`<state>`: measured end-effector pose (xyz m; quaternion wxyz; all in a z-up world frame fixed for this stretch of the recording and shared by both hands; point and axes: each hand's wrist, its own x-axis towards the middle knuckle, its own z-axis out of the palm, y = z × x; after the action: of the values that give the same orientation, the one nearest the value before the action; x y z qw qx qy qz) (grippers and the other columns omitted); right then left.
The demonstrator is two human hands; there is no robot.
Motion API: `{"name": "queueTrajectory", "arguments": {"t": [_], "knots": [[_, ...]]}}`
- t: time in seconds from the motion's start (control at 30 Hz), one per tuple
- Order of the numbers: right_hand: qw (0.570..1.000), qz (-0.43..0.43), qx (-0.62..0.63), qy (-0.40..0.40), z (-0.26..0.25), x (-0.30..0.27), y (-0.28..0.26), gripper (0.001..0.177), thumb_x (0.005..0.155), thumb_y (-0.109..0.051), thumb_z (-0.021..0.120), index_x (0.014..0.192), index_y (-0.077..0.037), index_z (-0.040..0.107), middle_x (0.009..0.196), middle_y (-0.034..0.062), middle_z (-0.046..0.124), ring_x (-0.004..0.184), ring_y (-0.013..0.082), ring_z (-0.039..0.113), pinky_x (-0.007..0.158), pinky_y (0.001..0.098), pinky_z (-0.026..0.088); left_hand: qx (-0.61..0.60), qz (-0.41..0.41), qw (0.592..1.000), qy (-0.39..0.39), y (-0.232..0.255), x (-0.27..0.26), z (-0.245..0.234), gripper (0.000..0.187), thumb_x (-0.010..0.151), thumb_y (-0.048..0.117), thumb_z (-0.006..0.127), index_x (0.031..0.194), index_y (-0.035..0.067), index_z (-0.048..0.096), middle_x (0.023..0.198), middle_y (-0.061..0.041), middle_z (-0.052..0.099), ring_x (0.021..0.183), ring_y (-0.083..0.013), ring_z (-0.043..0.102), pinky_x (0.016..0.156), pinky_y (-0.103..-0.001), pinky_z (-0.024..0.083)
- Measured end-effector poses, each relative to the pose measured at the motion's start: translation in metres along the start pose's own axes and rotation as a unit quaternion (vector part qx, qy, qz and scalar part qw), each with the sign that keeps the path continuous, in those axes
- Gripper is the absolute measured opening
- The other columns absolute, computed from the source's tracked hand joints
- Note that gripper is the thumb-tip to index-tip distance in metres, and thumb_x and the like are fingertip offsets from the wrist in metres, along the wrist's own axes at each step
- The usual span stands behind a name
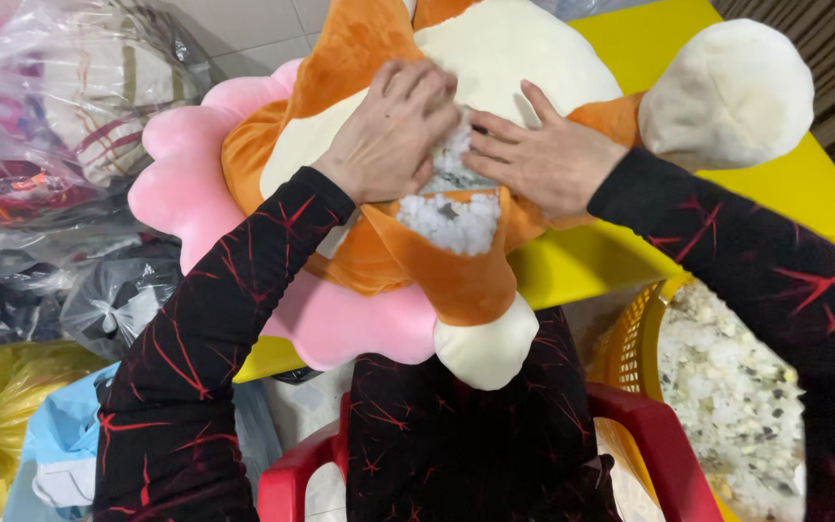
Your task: The person repeatedly scoops white stuffing from a yellow basket and packs it into the torso opening of a large orange and white plush lion. They press and distribute the stuffing by hand to fill the body cavity.
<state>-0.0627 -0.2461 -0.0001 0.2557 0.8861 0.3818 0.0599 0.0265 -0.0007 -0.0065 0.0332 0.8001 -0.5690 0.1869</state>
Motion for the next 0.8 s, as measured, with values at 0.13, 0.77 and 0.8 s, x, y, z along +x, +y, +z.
{"name": "queueTrajectory", "arguments": {"t": [0.13, 0.77, 0.8], "knots": [[0.972, -0.014, 0.129, -0.196, -0.004, 0.024, 0.002, 0.133, 0.049, -0.057, 0.092, 0.159, -0.020, 0.028, 0.162, 0.0127, 0.029, 0.154, 0.0317, 0.016, 0.105, 0.0768, 0.013, -0.081, -0.038, 0.995, -0.035, 0.000, 0.015, 0.010, 0.076, 0.087, 0.031, 0.048, 0.159, 0.012, 0.032, 0.161, -0.022, 0.034, 0.153, -0.0424, 0.013, 0.111, -0.076, 0.005], [0.948, -0.014, 0.048, -0.315, -0.028, 0.027, -0.012, 0.077, 0.073, -0.071, 0.075, 0.129, -0.019, 0.069, 0.132, 0.0007, 0.065, 0.140, 0.0254, 0.046, 0.118, 0.0694, 0.017, -0.092, -0.093, 0.987, -0.093, -0.010, 0.010, 0.049, 0.063, 0.101, 0.034, 0.032, 0.160, 0.013, 0.032, 0.167, -0.007, 0.031, 0.156, -0.0303, 0.018, 0.117, -0.072, -0.003], [0.958, -0.017, 0.034, -0.285, -0.030, 0.024, -0.008, 0.073, 0.072, -0.068, 0.077, 0.124, -0.017, 0.073, 0.132, 0.0012, 0.065, 0.141, 0.0241, 0.045, 0.119, 0.0683, 0.017, -0.118, -0.104, 0.982, -0.101, -0.014, 0.011, 0.046, 0.062, 0.102, 0.034, 0.031, 0.160, 0.013, 0.032, 0.167, -0.006, 0.031, 0.156, -0.0302, 0.017, 0.118, -0.071, -0.004]]}}
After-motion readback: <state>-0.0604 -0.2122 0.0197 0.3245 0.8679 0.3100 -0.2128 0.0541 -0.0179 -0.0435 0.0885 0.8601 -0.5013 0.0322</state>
